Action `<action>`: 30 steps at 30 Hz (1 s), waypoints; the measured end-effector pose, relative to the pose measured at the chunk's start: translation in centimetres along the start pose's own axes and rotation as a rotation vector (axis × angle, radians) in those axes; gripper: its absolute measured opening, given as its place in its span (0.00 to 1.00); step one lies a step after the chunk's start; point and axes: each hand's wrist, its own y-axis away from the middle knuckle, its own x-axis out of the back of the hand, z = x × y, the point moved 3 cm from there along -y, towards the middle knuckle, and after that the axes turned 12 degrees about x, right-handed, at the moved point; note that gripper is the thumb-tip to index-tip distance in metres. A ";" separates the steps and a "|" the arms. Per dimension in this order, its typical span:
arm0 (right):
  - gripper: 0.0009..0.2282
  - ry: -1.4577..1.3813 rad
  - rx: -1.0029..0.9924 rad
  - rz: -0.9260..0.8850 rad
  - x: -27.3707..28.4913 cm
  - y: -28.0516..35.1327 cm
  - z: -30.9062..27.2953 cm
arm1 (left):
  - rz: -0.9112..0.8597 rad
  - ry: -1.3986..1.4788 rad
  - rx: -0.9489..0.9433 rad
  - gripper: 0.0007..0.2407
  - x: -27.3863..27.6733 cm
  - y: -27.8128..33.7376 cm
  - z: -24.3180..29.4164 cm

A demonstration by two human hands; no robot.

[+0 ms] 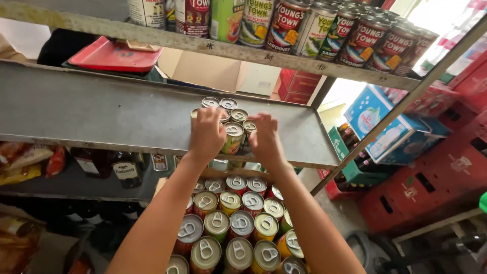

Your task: Organizing and stocking various canned food products on metal retail shelves from a cardboard box.

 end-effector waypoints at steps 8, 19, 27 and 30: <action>0.21 -0.045 -0.159 -0.134 -3.0 1.2 -1.4 | -0.040 -0.009 -0.235 0.15 0.1 2.6 -0.5; 0.17 -0.070 0.007 0.038 0.2 0.3 -2.6 | -0.116 0.140 -0.250 0.13 2.0 2.5 2.3; 0.20 -0.447 -0.101 0.617 12.7 -6.0 -2.5 | 0.026 0.485 -0.492 0.28 8.7 1.0 12.7; 0.16 -0.374 -0.059 0.668 17.5 -8.3 -3.1 | -0.102 0.478 -0.459 0.31 9.4 -0.5 16.6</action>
